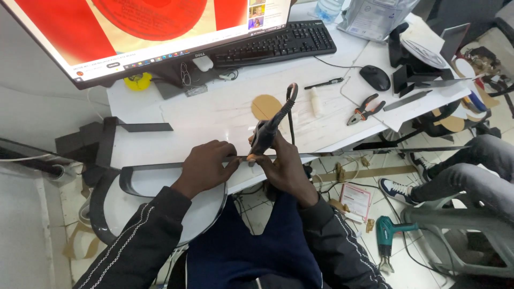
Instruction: Shaping a plastic strip around a letter template using a heat gun and shaping tool, then applying adhesive to secure it.
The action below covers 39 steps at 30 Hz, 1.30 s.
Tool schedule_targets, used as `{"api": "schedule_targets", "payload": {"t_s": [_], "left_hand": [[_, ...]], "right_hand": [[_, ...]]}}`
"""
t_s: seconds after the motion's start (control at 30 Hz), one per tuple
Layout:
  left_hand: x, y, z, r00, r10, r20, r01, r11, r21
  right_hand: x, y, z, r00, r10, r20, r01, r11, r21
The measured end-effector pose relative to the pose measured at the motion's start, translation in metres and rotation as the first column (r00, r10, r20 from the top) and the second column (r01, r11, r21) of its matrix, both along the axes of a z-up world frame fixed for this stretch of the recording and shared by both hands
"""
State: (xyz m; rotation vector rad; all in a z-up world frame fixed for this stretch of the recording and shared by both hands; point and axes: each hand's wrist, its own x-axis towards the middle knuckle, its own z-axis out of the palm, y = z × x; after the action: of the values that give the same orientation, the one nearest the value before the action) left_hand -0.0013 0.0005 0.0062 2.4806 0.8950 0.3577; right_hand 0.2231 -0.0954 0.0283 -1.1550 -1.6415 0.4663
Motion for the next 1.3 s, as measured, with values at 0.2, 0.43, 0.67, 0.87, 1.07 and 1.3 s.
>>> {"api": "schedule_targets", "payload": {"t_s": [0.2, 0.43, 0.67, 0.87, 1.07, 1.3], "left_hand": [[0.002, 0.002, -0.002, 1.0, 0.001, -0.002, -0.001, 1.0, -0.006], [0.001, -0.001, 0.004, 0.999, -0.006, -0.041, 0.005, 1.0, -0.014], [0.0, -0.002, 0.003, 0.999, 0.006, -0.044, -0.007, 1.0, -0.01], [0.001, 0.0, 0.004, 0.999, -0.011, -0.046, 0.01, 1.0, -0.022], [0.0, -0.002, -0.001, 1.0, -0.005, -0.007, 0.005, 1.0, 0.012], [0.001, 0.001, 0.001, 1.0, 0.007, -0.024, -0.007, 1.0, -0.005]], "right_hand": [[-0.002, -0.001, -0.002, 1.0, 0.0, 0.0, 0.0, 1.0, 0.007], [-0.002, -0.001, -0.004, 1.0, -0.007, -0.004, 0.007, 1.0, 0.025], [-0.003, -0.004, 0.006, 1.0, 0.005, -0.008, -0.005, 0.999, 0.045], [-0.002, -0.003, 0.004, 1.0, 0.005, 0.001, -0.005, 1.0, 0.028], [-0.004, -0.006, 0.009, 1.0, 0.001, -0.003, -0.001, 1.0, 0.003], [-0.002, -0.005, 0.008, 1.0, -0.012, 0.009, 0.012, 1.0, -0.02]]}}
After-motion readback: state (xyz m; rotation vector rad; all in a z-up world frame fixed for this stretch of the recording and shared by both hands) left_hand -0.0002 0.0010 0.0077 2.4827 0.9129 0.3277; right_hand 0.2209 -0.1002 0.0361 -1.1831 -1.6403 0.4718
